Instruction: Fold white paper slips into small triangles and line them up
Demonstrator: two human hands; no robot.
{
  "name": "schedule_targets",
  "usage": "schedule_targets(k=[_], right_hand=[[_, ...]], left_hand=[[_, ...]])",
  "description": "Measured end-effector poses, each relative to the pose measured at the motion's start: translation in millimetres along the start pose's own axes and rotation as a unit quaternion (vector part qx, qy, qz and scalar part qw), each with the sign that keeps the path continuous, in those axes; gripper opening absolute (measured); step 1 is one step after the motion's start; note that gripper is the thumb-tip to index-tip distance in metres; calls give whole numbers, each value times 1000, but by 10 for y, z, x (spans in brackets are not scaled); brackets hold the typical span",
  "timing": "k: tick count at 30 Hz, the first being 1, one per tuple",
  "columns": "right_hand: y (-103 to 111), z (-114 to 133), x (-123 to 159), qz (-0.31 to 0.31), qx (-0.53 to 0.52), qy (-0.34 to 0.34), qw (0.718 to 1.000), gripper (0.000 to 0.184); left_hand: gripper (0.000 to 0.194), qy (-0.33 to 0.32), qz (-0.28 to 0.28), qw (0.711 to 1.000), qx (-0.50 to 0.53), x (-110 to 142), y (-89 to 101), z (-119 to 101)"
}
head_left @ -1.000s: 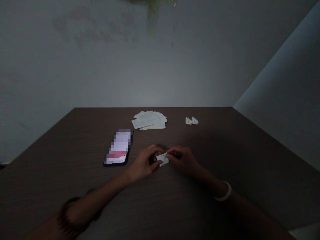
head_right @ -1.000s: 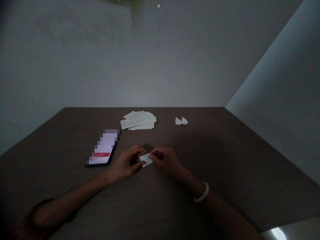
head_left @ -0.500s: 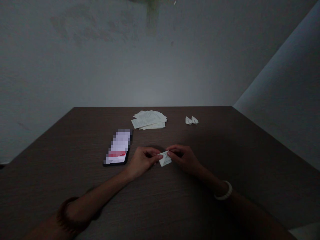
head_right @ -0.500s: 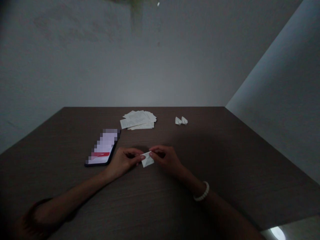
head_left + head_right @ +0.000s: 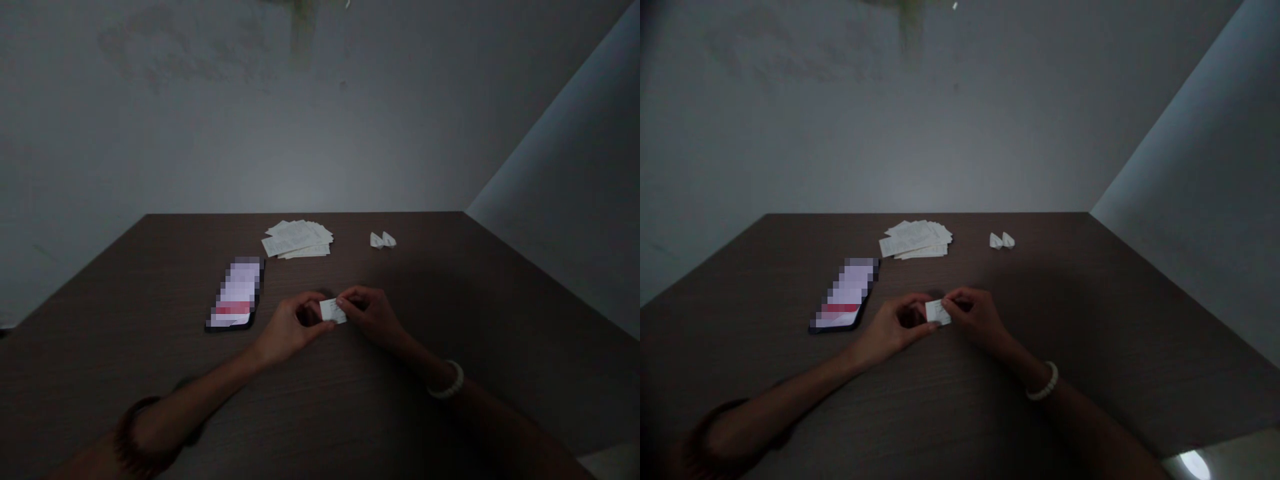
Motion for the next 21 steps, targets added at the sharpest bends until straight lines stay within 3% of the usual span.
schedule_targets(k=[9,14,21], right_hand=[[19,-40,3,-10,-15,-9,1000,15],[46,-42,-8,-19,-12,-13,1000,16],[26,-83,-20,0,-48,-22,999,19]], left_hand=[[36,-2,-6,1000,-8,9,19,24],[46,-20,-18,1000,-15,8,53,24],[27,20,-30,999,13,-6,90,66]])
Point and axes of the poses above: each hand's wrist, its own x-axis away from the middle knuckle, its own y-axis out of the back of the hand, z = x × y, the point moved 10 cm from there along -x, towards the middle knuckle, and after that the axes turned 11 degrees about -y, right-handed, at the moved point
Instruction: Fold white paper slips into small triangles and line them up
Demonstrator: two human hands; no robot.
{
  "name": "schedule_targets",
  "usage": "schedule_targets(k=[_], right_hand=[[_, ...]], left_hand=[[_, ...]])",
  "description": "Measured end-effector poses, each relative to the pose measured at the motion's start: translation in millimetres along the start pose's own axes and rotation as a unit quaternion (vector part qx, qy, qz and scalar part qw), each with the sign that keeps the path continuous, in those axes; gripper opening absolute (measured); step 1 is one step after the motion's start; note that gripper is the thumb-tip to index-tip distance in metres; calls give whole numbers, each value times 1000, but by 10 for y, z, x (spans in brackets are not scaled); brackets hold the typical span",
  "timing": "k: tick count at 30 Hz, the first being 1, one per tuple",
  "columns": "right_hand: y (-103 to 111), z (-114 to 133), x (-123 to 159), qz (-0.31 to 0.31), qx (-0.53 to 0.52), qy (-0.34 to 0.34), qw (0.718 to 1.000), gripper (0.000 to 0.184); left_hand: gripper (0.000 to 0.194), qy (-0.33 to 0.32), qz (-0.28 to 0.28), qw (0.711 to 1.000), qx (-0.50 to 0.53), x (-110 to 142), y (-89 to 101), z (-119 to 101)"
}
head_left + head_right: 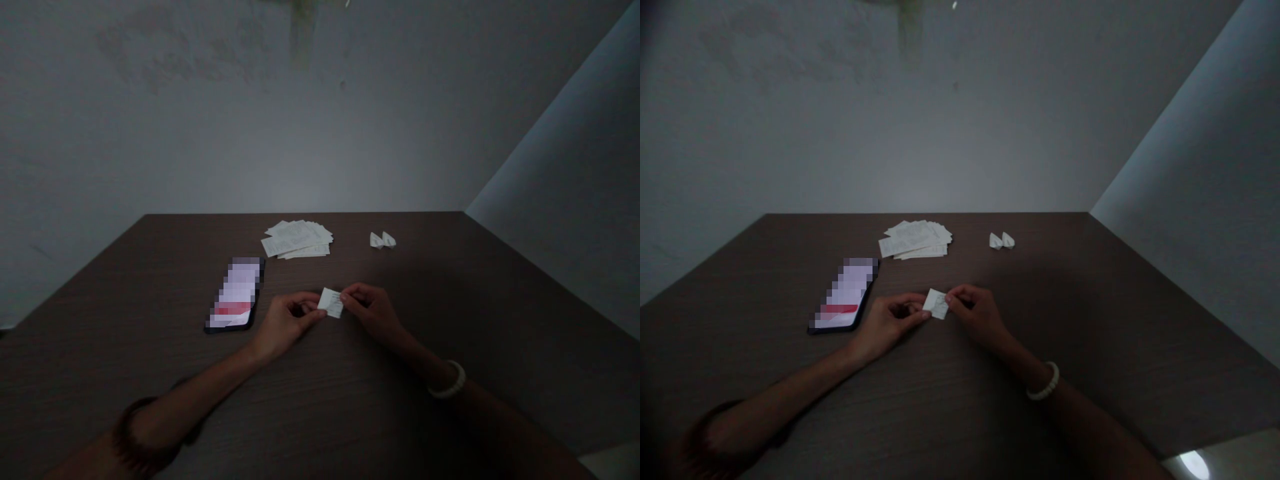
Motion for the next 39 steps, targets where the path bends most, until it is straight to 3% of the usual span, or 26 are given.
schedule_targets(k=[6,17,28,39], right_hand=[[-40,6,9,34,-19,6,999,19],[-65,50,49,39,23,44,998,20],[-54,7,19,26,2,20,999,15],[-51,43,44,27,-2,19,999,15]], left_hand=[[27,-12,26,997,-72,13,6,-68],[36,-36,80,990,-107,34,-83,-115],[17,-55,30,992,-106,-6,-13,-271],[27,-26,80,990,-112,-31,-37,-284]])
Point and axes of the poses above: each hand's wrist, its own x-axis away from the middle knuckle, its own y-axis out of the back of the hand, z = x × y, the point moved 10 cm from there along -x, towards the middle knuckle, and after that the axes turned 11 degrees about -y, right-handed, at the moved point
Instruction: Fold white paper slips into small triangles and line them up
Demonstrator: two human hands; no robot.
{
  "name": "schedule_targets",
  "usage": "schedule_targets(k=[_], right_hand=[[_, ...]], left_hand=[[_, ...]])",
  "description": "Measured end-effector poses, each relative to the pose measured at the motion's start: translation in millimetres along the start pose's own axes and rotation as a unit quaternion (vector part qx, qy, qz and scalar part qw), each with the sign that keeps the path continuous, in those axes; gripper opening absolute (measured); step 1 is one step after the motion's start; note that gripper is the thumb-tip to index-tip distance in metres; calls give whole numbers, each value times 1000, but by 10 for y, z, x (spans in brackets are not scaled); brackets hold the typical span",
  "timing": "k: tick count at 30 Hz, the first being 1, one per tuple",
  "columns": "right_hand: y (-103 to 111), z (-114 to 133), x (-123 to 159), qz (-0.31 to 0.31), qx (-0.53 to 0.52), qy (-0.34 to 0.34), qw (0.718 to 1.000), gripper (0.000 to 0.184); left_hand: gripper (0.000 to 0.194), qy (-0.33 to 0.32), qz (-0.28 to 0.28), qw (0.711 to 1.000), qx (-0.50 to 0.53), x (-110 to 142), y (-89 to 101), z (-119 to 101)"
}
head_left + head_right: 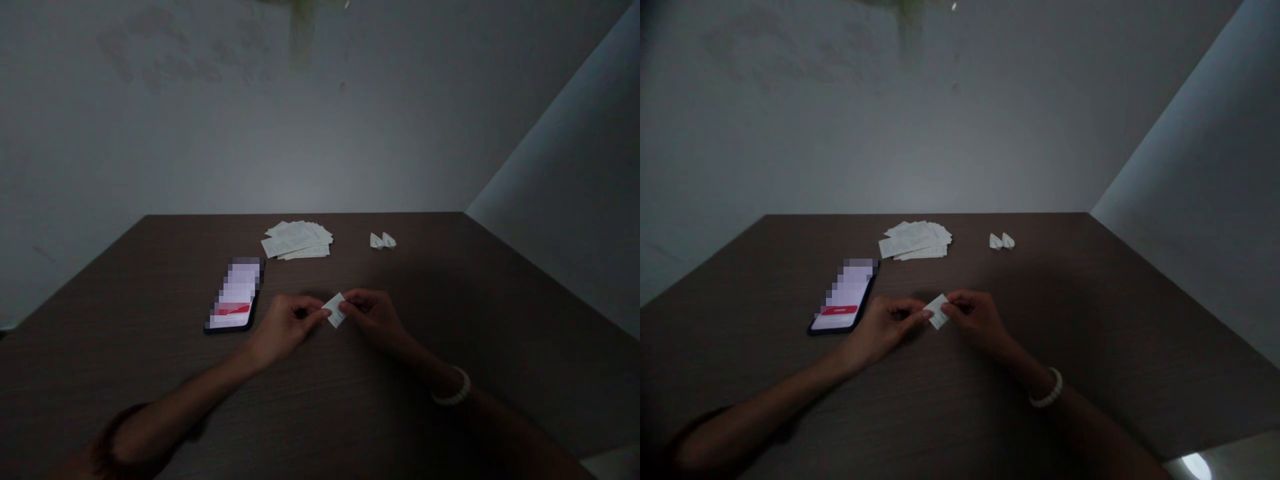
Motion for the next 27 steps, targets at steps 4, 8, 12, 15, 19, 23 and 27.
schedule_targets(k=[4,8,12,15,19,23,27], right_hand=[[-12,51,12,4,8,16,1000,15],[-3,90,28,-9,21,36,999,14],[-12,76,31,-9,13,29,999,14],[-30,68,27,-6,44,18,999,13],[-42,43,13,1,51,0,999,16],[-54,13,2,10,66,-7,998,17],[-93,27,-5,10,153,21,988,15]], left_hand=[[32,2,4,1000,3,4,-9,2],[34,-1,17,1000,10,10,-36,-6],[39,-9,46,999,-2,20,-87,6],[41,-8,59,998,-13,30,-111,39],[41,-5,57,998,-22,21,-113,37],[41,-8,63,997,-46,-8,-118,23],[35,-15,80,987,-140,-37,-121,81]])
Point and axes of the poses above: each hand's wrist, its own x-axis away from the middle knuckle, its own y-axis out of the back of the hand, z = x × y, the point moved 10 cm from there along -x, towards the middle knuckle, and after that the axes turned 11 degrees about -y, right-handed, at the moved point
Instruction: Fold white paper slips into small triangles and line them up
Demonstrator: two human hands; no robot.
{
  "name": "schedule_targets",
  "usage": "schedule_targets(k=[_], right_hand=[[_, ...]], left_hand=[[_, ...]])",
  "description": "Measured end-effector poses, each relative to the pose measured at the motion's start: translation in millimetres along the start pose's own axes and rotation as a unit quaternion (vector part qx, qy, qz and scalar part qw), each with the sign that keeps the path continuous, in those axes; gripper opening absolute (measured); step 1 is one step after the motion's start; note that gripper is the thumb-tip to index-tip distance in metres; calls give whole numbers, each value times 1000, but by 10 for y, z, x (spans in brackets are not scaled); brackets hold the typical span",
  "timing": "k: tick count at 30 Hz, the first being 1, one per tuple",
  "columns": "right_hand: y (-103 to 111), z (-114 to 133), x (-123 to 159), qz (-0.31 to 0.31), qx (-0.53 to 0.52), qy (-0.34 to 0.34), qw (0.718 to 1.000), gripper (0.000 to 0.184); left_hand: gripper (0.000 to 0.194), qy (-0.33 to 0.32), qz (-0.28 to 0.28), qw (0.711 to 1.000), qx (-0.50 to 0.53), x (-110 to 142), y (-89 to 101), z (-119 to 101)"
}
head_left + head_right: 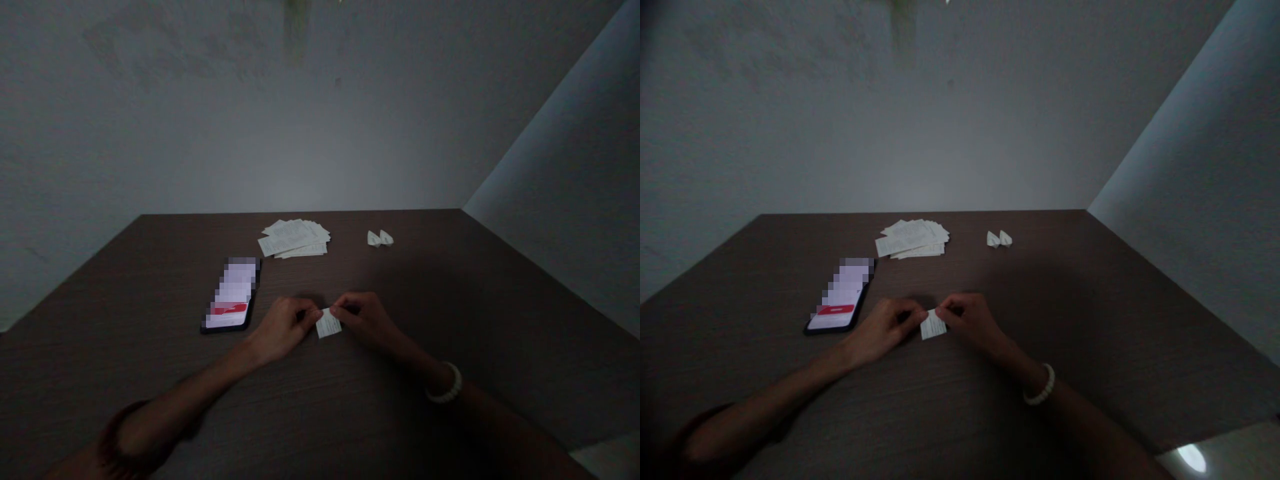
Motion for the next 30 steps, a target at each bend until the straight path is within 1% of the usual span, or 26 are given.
schedule_targets(k=[3,6,11,13,15,17,19,21,24,30], right_hand=[[-30,113,22,-28,124,67,990,12],[-70,187,52,-44,197,108,973,13],[-114,194,78,-41,248,122,960,12],[-94,169,75,-48,250,111,961,9],[-77,151,73,-51,245,104,962,10],[-88,153,82,-45,249,112,961,9],[-112,164,96,-37,264,126,955,12],[-117,175,107,-38,282,134,949,16],[-122,191,121,-36,299,140,943,18],[-121,188,122,-27,296,132,946,14]], left_hand=[[26,-5,-3,998,-62,-15,6,38],[20,-13,-28,996,-88,-27,43,51],[13,-42,-60,990,-117,-43,61,52],[10,-38,-81,989,-121,-30,78,80],[10,-48,-89,987,-125,-15,70,72],[12,-79,-75,984,-138,-4,22,17],[20,-106,-53,980,-162,12,-27,-32],[25,-111,-34,974,-193,29,-48,-42],[27,-114,-1,970,-215,42,-55,-35],[25,-121,10,976,-179,21,5,-22]])
Point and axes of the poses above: each hand's wrist, its own x-axis away from the middle knuckle, its own y-axis out of the back of the hand, z = x × y, the point moved 10 cm from there along -x, towards the middle knuckle, and after that the axes turned 11 degrees about -y, right-handed, at the moved point
